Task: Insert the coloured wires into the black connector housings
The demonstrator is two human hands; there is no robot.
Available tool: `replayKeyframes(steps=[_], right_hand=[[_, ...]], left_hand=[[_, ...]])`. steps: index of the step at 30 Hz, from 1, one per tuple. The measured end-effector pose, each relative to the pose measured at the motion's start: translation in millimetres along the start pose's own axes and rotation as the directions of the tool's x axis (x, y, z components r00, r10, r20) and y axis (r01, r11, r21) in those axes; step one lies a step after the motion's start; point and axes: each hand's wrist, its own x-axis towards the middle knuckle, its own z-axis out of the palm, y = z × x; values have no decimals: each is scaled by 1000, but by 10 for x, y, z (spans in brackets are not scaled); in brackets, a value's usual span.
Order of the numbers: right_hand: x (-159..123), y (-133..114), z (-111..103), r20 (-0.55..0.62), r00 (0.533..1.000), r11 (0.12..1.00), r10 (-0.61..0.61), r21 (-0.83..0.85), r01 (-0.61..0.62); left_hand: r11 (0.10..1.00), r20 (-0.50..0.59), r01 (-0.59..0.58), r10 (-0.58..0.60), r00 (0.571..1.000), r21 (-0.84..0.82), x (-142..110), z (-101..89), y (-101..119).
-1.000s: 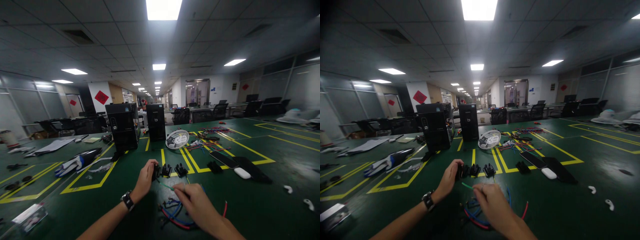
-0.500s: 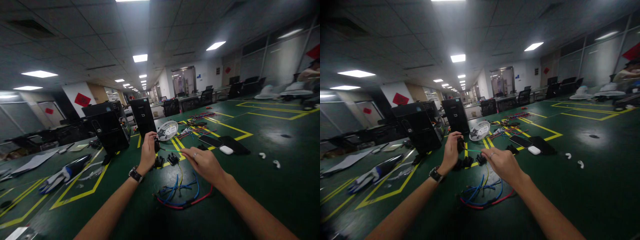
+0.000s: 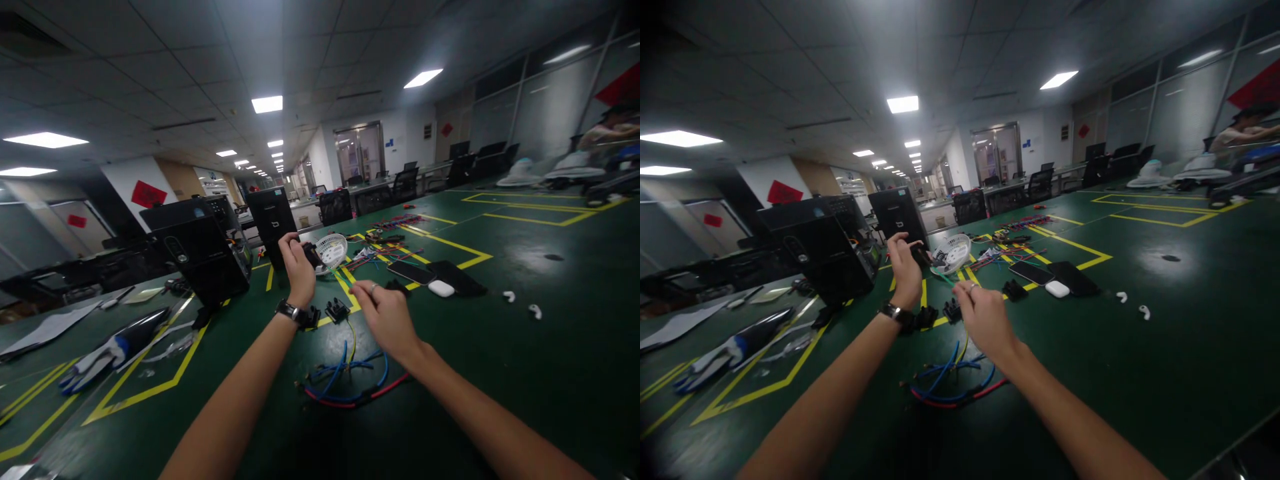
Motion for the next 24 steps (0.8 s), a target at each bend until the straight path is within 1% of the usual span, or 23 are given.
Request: replayKeyframes(steps=[1, 2, 3, 4, 5, 6, 7, 8, 9, 10, 12, 13, 14, 16, 19, 21, 24], right_hand=[[-58, -26, 76, 77, 997, 1000, 5, -15, -4], [-115, -52, 148, 172, 985, 999, 4, -35, 2], [-165, -76, 207, 272, 962, 998, -3, -52, 18], [-204, -96, 249, 367, 930, 997, -18, -60, 44], [-230, -115, 270, 447, 893, 996, -46, -53, 78], [-245, -131, 274, 510, 856, 993, -84, -33, 117], [-254, -145, 266, 561, 817, 987, -132, -5, 162], [-260, -157, 251, 602, 777, 977, -185, 24, 214], [-269, -164, 236, 635, 736, 963, -234, 46, 267], [-282, -166, 225, 663, 697, 947, -273, 60, 314], [-324, -154, 225, 711, 627, 920, -318, 71, 385], [-349, -141, 236, 733, 594, 910, -330, 80, 407], [-372, -126, 251, 751, 567, 903, -339, 91, 420], [-408, -94, 286, 773, 529, 894, -351, 109, 435], [-426, -62, 321, 783, 503, 874, -367, 104, 474], [-428, -55, 332, 788, 492, 859, -369, 87, 505], [-439, -56, 355, 789, 487, 837, -374, 61, 544]], left_hand=[[993, -90, 72, -80, 993, -89, 96, 85, 28], [975, -144, 147, -172, 975, -169, 202, 147, 63], [950, -135, 210, -245, 960, -230, 304, 183, 100], [930, -54, 263, -286, 957, -259, 389, 192, 132], [914, 52, 314, -312, 949, -255, 445, 178, 151], [905, 171, 361, -328, 929, -224, 463, 151, 149], [900, 285, 402, -346, 894, -167, 441, 120, 123], [895, 370, 436, -376, 850, -93, 381, 94, 70], [885, 433, 465, -417, 799, -4, 290, 80, -8], [874, 472, 478, -461, 752, 92, 180, 82, -104], [844, 474, 453, -537, 698, 289, -58, 136, -323], [826, 479, 453, -563, 673, 334, -166, 183, -432], [814, 479, 453, -580, 659, 363, -260, 238, -534], [795, 470, 444, -603, 644, 412, -393, 355, -708], [774, 444, 413, -621, 646, 481, -479, 485, -906], [759, 427, 377, -623, 655, 531, -492, 515, -1014], [740, 421, 286, -607, 674, 609, -481, 492, -1131]])
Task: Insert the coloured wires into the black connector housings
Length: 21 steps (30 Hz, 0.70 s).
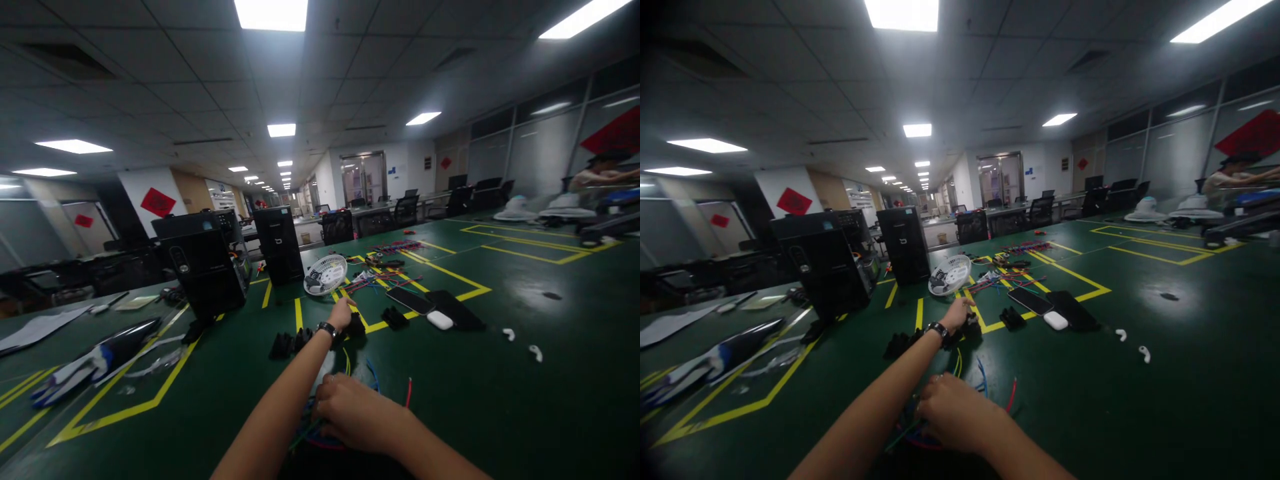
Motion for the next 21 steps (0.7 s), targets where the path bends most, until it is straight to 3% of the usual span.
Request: replayKeyframes(steps=[5, 11, 14, 16, 19, 21], right_hand=[[30, -31, 33, -49, 999, 999, 8, -53, -11], [14, -38, -107, -118, 983, 989, 137, -44, -143], [13, 22, -169, -159, 959, 970, 233, -28, -241], [23, 68, -170, -225, 927, 952, 299, 3, -306], [53, 89, -119, -321, 878, 935, 355, 102, -340], [79, 52, -77, -337, 876, 936, 346, 184, -299]], left_hand=[[981, 22, -77, 74, 997, 181, 9, -80, 7], [943, 53, -215, 208, 977, 253, -252, -300, 332], [914, 141, -336, 311, 940, 228, -652, -520, 442], [865, 261, -445, 386, 885, 231, -1012, -695, 449], [860, 363, -458, 362, 858, 226, -1544, -936, 380], [871, 418, -426, 303, 857, 243, -1811, -1053, 303]])
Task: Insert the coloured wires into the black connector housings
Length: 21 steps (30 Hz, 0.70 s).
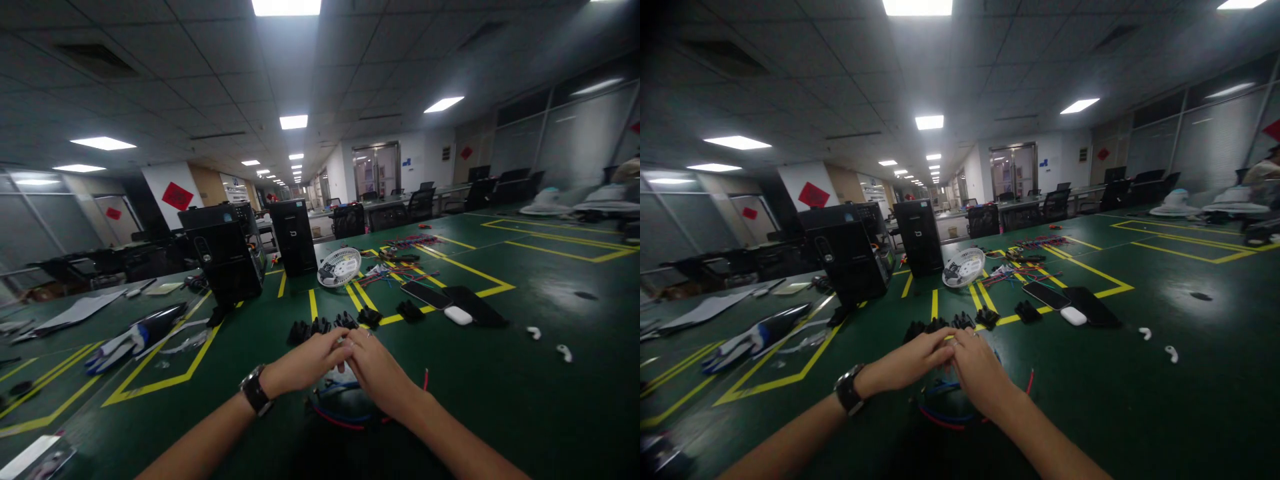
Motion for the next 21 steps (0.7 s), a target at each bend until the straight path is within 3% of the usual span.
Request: replayKeyframes(steps=[3, 6, 10, 15, 18, 21], right_hand=[[-16, -85, 29, -16, 999, 994, -40, 105, 42], [-23, -117, -28, -101, 995, 989, 19, 148, -4], [-17, -66, -123, -168, 980, 978, 108, 197, -74], [-36, -64, -84, 12, 990, 980, 141, 139, -141], [-58, -95, -79, 71, 969, 969, 236, 56, -240], [-99, -149, -97, 134, 974, 981, 185, 27, -190]], left_hand=[[998, -5, 29, -28, 1000, 58, -282, 12, -58], [988, -95, 123, -115, 989, 90, -431, -10, -190], [976, -226, 204, -216, 950, -79, -555, -95, -395], [942, -410, 195, -297, 862, -273, -629, -159, -596], [927, -424, 219, -338, 840, -305, -668, -142, -652], [921, -387, 271, -367, 846, -280, -790, -125, -685]])
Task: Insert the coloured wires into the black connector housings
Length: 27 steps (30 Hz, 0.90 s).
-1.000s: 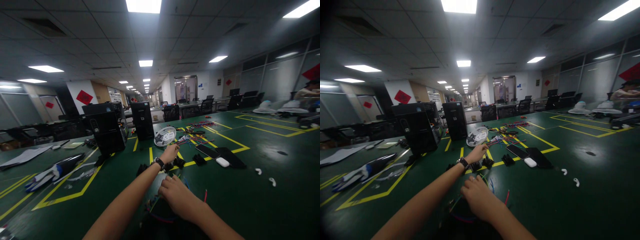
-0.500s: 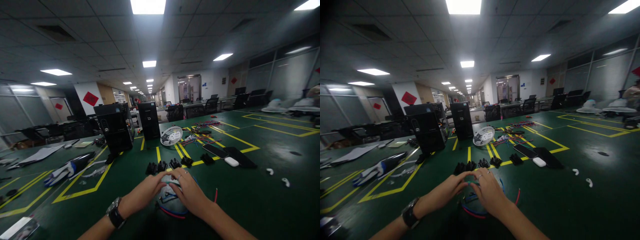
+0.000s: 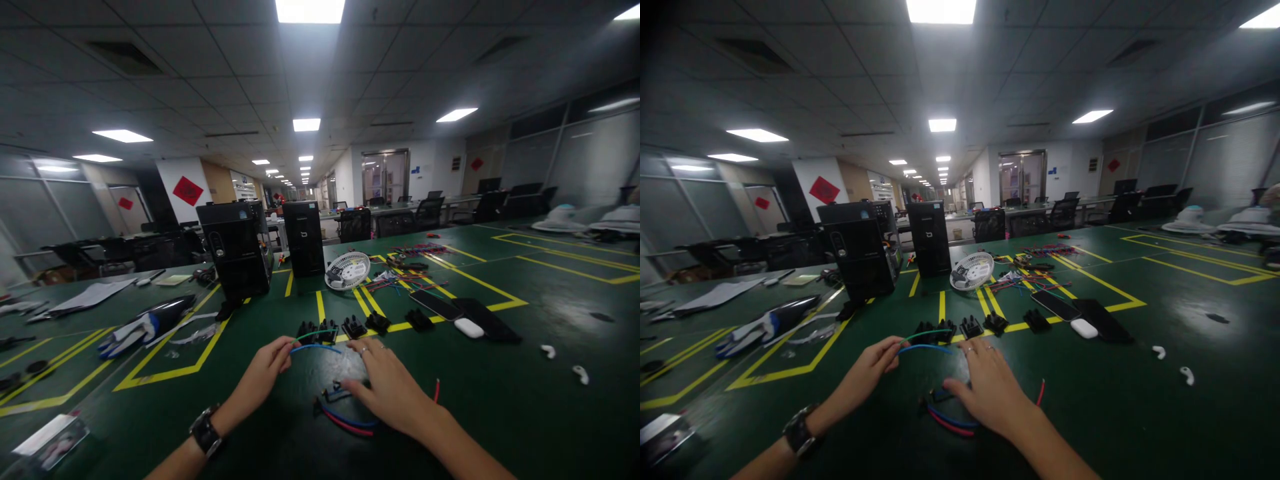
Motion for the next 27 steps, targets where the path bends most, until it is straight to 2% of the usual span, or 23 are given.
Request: replayKeyframes(steps=[3, 7, 11, 15, 18, 22, 25, 27], right_hand=[[-64, -73, 48, 141, 982, 990, -129, -39, 136], [-103, -126, 131, 275, 950, 962, -145, -188, 201], [-187, 1, 80, 287, 950, 953, -127, -229, 196], [-426, 270, -71, 250, 968, 978, -37, -190, 86], [-632, 470, -212, 220, 974, 985, 50, -172, -12], [-764, 623, -391, 204, 976, 992, 82, -113, -60], [-643, 658, -443, 117, 992, 994, 47, -108, -34], [-462, 668, -407, 52, 998, 987, 28, -162, -20]], left_hand=[[997, 57, 21, -25, 998, 71, -174, -123, -132], [967, 166, -42, 0, 986, 250, -454, -303, -387], [874, 225, -209, 119, 967, 438, -681, -341, -575], [769, 229, -283, 181, 956, 573, -797, -306, -599], [734, 205, -266, 175, 963, 625, -806, -329, -516], [737, 287, -304, 154, 945, 603, -638, -351, -247], [765, 303, -353, 215, 928, 539, -305, -206, 69], [771, 304, -405, 283, 910, 492, 31, 9, 298]])
